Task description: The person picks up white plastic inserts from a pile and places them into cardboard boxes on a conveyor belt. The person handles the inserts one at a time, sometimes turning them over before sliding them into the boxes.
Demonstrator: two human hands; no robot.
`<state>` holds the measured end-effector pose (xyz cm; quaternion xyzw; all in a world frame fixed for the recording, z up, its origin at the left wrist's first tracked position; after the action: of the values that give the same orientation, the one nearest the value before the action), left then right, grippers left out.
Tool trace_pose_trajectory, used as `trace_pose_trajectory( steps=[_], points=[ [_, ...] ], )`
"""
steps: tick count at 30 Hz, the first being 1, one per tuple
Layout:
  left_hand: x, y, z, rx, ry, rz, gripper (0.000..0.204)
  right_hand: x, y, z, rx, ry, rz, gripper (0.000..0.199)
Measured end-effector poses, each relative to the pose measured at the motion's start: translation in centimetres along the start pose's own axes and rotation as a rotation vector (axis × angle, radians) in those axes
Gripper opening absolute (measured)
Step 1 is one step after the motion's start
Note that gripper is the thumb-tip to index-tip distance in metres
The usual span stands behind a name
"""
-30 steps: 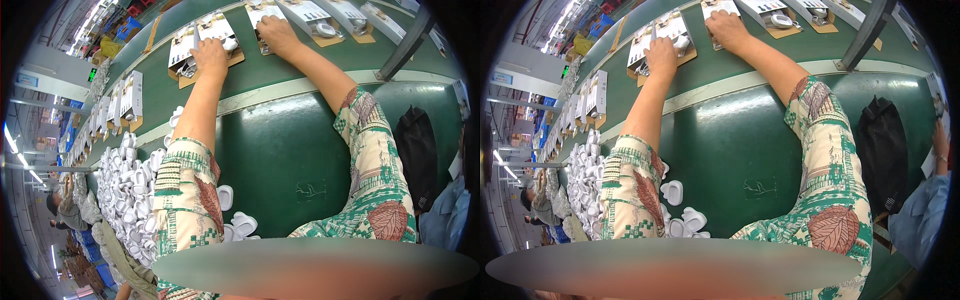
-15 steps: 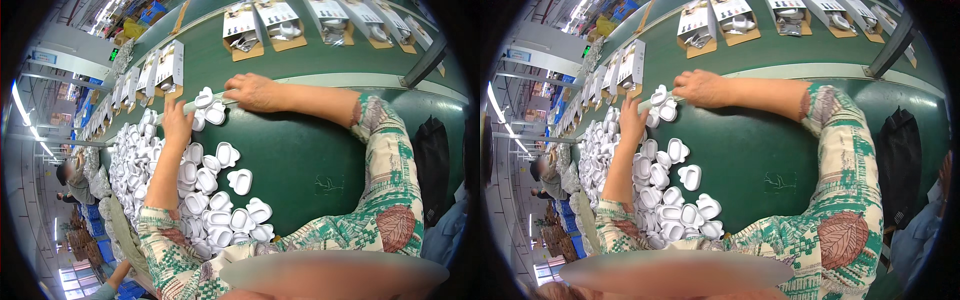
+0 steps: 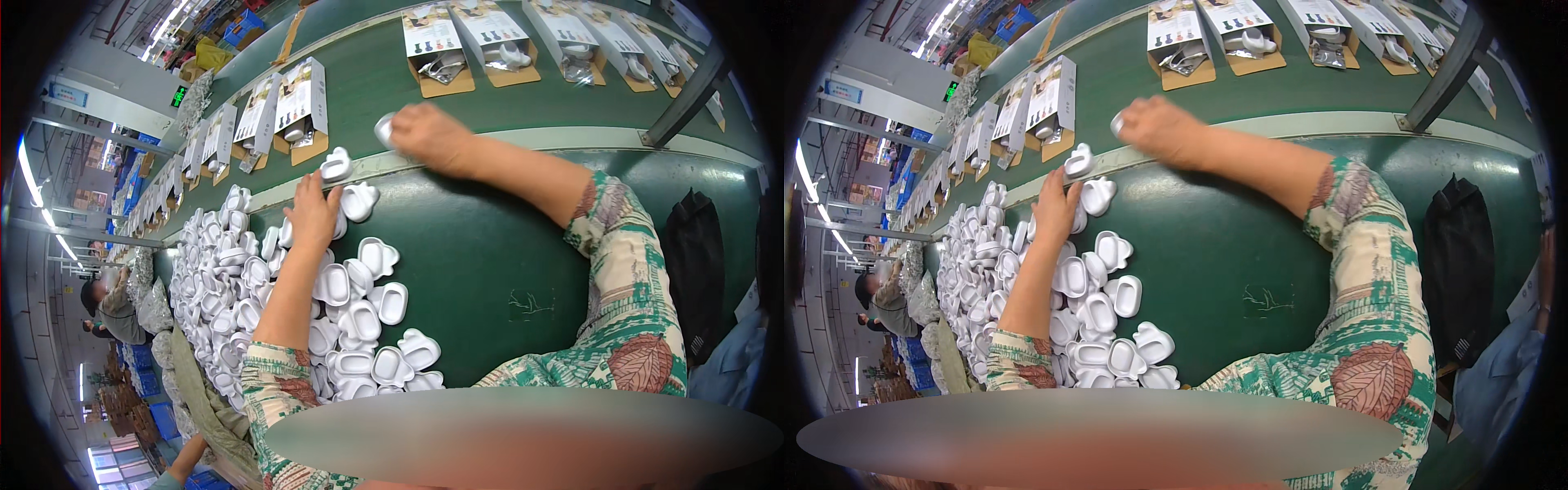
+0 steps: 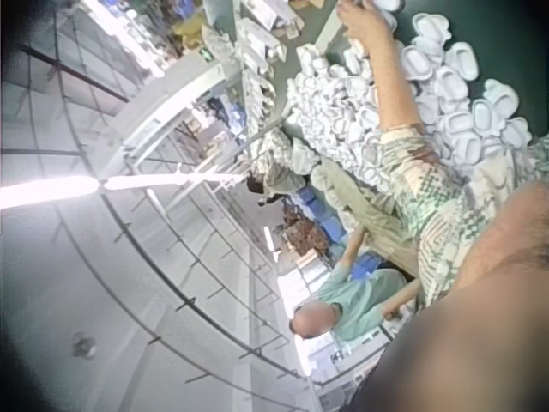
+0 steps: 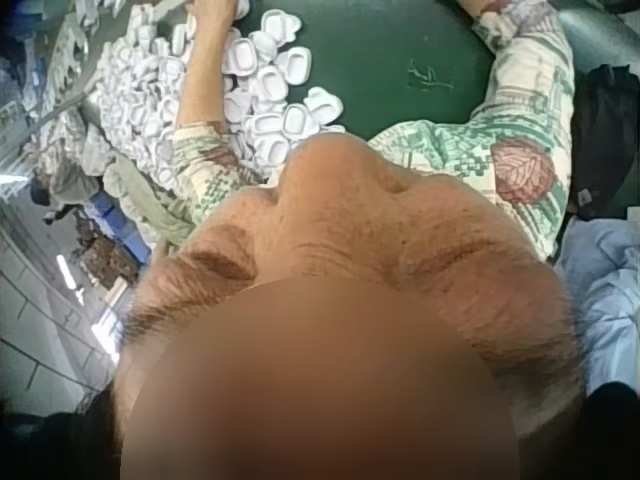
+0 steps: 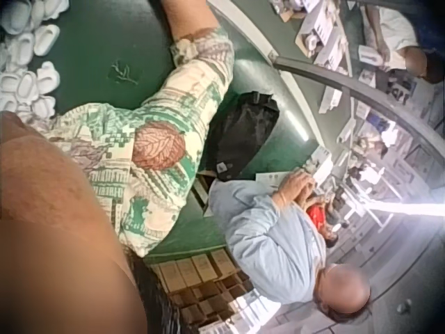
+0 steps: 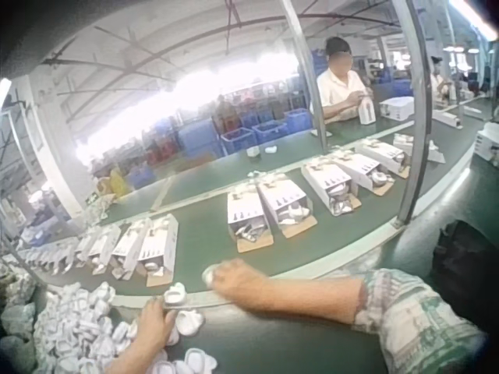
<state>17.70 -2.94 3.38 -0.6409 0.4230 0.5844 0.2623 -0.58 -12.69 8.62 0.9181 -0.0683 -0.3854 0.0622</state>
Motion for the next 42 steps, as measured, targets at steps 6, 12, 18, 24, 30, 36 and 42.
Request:
trace_pose_trajectory(
  steps=[6,12,18,24,30,36,42],
  points=[
    [0.9,4.5,-1.0,0.104,-0.039,0.026,0.056,-1.1,12.9,3.2,0.293,0.026,0.344,0.011],
    [-1.8,5.5,1.3,0.258,0.033,0.131,0.054,-3.5,15.6,3.7,0.466,0.152,0.282,0.010],
    [-2.4,12.3,13.3,0.610,-0.306,-0.017,0.071,0.9,1.1,-0.8,0.089,-0.013,-0.214,0.025],
    [-0.3,13.0,15.7,0.710,-0.217,-0.067,0.078,4.1,-1.3,-1.4,0.093,-0.147,-0.218,0.026],
    [-0.9,9.5,9.7,0.499,0.070,0.078,0.064,1.4,-0.9,-1.8,-0.005,0.061,-0.120,0.024],
    [-0.6,8.8,8.4,0.474,0.128,0.065,0.053,1.8,6.4,-1.6,0.202,0.079,0.191,0.010],
    [-0.9,7.6,8.4,0.450,0.155,0.075,0.051,1.0,6.1,-0.9,0.337,0.065,-0.046,0.021]
  ],
)
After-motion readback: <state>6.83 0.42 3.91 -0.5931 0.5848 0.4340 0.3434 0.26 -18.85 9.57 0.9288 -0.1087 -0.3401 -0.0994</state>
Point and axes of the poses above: each hand's wrist, its own z-axis away from the middle knuckle, its own x-axis out of the palm, y = z × x, the point moved 10 cm from there along -z, towards the middle knuckle
